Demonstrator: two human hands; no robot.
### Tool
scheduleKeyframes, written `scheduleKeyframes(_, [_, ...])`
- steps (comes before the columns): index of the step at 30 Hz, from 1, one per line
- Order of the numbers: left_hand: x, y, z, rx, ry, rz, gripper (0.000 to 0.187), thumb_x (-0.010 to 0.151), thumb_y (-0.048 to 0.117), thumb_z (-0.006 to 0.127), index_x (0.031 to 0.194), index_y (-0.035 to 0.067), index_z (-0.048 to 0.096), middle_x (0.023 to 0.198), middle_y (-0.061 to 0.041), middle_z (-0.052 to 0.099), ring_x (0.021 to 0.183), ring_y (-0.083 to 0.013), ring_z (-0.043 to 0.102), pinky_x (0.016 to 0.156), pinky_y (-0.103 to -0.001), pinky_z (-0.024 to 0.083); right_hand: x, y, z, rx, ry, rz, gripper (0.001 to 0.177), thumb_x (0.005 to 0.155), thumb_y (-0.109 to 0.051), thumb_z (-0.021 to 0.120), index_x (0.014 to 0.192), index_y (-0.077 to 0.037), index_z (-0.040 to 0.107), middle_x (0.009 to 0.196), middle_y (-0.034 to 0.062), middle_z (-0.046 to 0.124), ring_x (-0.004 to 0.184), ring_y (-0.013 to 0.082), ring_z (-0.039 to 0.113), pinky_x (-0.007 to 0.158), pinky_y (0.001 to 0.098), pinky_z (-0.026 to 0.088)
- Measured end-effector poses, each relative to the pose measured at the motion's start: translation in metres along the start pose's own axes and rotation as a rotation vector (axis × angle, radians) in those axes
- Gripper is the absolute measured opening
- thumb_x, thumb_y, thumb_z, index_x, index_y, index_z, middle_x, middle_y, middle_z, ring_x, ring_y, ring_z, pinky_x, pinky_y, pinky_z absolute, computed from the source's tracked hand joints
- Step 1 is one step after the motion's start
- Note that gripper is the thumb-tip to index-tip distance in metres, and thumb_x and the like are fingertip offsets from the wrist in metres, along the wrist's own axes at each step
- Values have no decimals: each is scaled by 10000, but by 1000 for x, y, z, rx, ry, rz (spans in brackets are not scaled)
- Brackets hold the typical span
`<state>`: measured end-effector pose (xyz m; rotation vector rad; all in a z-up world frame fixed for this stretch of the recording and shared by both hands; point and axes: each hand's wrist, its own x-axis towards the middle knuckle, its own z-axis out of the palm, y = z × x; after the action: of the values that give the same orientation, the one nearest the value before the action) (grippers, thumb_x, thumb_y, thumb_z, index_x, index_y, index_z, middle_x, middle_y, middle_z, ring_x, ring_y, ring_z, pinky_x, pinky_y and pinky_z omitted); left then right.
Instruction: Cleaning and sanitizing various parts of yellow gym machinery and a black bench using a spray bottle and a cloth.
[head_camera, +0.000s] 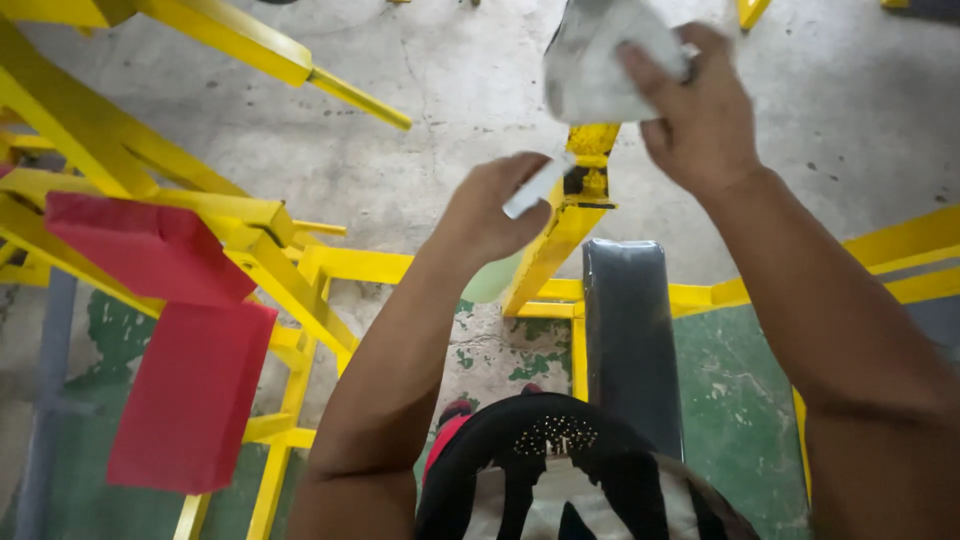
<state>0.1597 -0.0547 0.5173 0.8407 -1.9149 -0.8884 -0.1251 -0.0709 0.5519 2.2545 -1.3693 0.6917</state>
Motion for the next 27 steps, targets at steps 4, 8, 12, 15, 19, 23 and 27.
scheduleKeyframes(4, [0, 25, 9, -168, -144, -129, 482, 813, 110, 661, 1282, -2, 677, 1041, -145, 770, 928, -192, 754, 839, -315, 588, -9, -13, 7, -8, -93, -4, 806, 908, -61, 759, 1622, -337, 508, 1407, 223, 513, 1084, 394, 661, 878, 422, 579])
scheduleKeyframes(8, [2, 29, 20, -236, -176, -248, 488, 803, 113, 664, 1279, 5, 674, 990, -121, 767, 864, -158, 715, 776, -312, 578, -15, -9, 7, 35, -98, 19, 747, 936, -65, 742, 1604, -324, 532, 1383, 228, 528, 1060, 395, 659, 856, 424, 575])
scheduleKeyframes(12, [1, 13, 29, -175, -170, -212, 447, 847, 140, 700, 1274, 7, 684, 978, -102, 770, 865, -130, 702, 774, -302, 574, -14, 33, 34, 349, 51, 191, 522, 1012, -61, 674, 1477, -290, 617, 1304, 160, 603, 1060, 341, 668, 930, 410, 583])
scheduleKeyframes(15, [0, 16, 30, -215, -144, -123, 383, 902, 188, 731, 1237, 6, 702, 1010, -83, 783, 897, -105, 719, 792, -289, 584, -10, 52, 37, 494, 285, 310, 321, 1124, -74, 668, 1372, -275, 633, 1314, 101, 605, 1110, 299, 646, 993, 394, 571])
scheduleKeyframes(19, [-1, 28, 33, -159, -92, -201, 317, 949, 272, 741, 1147, 25, 754, 932, -77, 792, 837, -102, 706, 747, -292, 580, -7, 28, 18, 88, 271, 89, 448, 1058, -25, 726, 1412, -278, 618, 1496, 78, 405, 1228, 293, 608, 1043, 399, 546])
scheduleKeyframes(23, [-2, 35, 40, -162, -39, -256, 326, 954, 285, 706, 1177, 50, 738, 935, -65, 794, 818, -92, 719, 736, -285, 588, -5, -5, 6, 87, -38, 10, 634, 904, -30, 741, 1481, -270, 633, 1502, 169, 434, 1130, 310, 658, 920, 400, 576])
scheduleKeyframes(27, [-9, 32, 53, -100, 54, -244, 304, 959, 286, 701, 1160, 61, 740, 917, -84, 790, 820, -112, 726, 743, -296, 589, -10, -5, 15, 61, -67, -21, 690, 906, -32, 740, 1541, -262, 600, 1443, 214, 467, 1073, 329, 641, 862, 411, 571])
